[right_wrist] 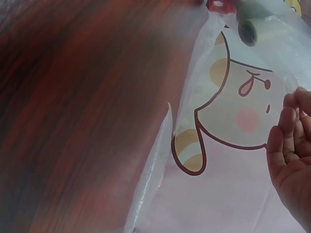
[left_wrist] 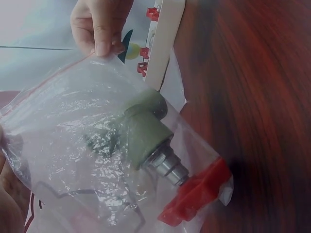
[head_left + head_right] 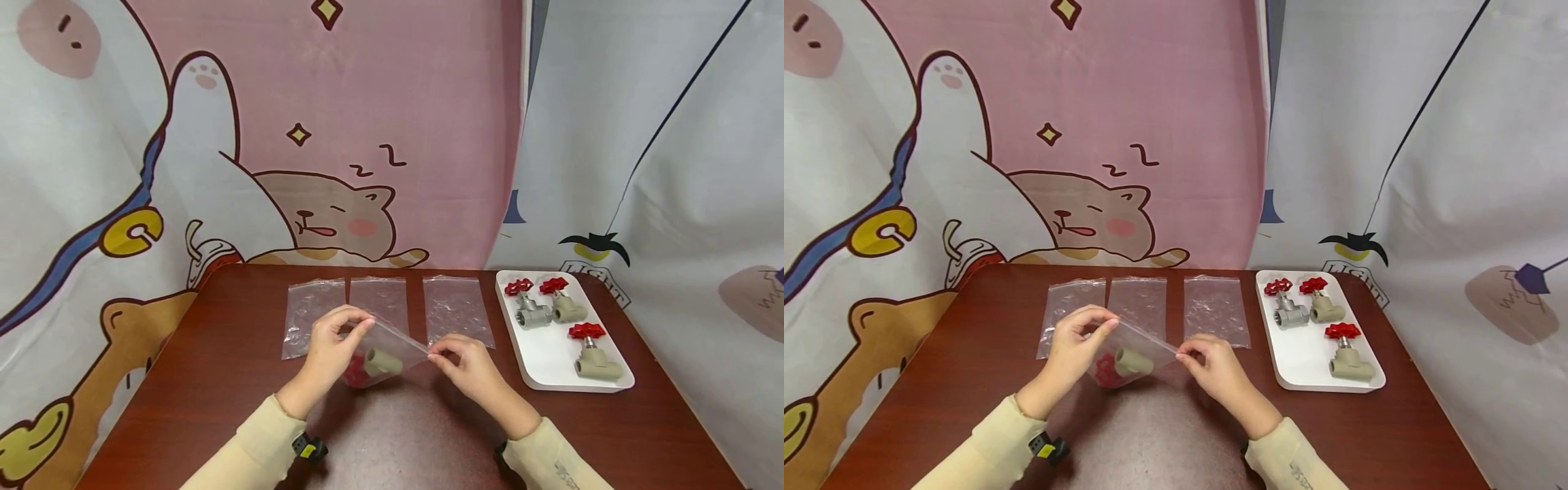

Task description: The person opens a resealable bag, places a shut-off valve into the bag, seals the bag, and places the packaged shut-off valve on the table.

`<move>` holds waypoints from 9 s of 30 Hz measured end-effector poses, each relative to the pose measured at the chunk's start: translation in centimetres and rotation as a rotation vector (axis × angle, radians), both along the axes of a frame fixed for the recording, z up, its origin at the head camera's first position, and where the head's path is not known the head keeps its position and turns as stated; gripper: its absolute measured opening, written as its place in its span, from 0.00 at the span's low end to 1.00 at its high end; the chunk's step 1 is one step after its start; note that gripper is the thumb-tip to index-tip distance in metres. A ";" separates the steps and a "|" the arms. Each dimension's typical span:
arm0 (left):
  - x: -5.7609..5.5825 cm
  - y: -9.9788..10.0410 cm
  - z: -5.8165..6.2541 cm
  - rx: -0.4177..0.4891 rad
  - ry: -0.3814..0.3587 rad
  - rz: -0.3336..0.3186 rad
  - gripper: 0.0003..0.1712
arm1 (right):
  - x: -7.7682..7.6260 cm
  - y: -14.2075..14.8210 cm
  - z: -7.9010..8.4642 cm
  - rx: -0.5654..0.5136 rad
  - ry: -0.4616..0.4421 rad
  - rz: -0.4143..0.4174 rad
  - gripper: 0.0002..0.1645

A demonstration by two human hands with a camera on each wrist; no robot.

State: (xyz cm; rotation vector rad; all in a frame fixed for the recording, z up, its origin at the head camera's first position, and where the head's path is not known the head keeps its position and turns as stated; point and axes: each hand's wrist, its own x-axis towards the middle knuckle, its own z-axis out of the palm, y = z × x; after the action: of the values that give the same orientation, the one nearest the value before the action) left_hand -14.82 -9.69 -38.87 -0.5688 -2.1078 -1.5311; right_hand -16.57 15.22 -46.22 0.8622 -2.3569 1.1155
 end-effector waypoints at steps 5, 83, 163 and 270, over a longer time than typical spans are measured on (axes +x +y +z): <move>-0.1 0.0 -0.1 0.003 0.020 0.004 0.03 | 0.0 0.0 0.0 0.003 0.009 -0.013 0.07; -0.6 0.1 -0.5 0.033 0.041 -0.024 0.02 | 1.3 25.9 -0.4 0.280 -0.550 -0.852 0.27; -8.9 -19.5 -3.6 -0.011 -0.291 0.690 0.16 | 0.6 28.1 -1.8 0.154 -0.820 -0.859 0.30; -4.9 -24.3 -10.2 -0.011 -0.835 0.743 0.32 | 0.4 28.1 -1.7 0.227 -0.773 -0.842 0.28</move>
State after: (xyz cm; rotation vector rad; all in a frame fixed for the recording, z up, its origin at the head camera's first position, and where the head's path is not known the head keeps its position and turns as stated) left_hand -19.68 -33.99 -49.12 0.9349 -2.4391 -1.3919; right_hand -16.15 43.27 -47.89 -0.6414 -2.9855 0.8796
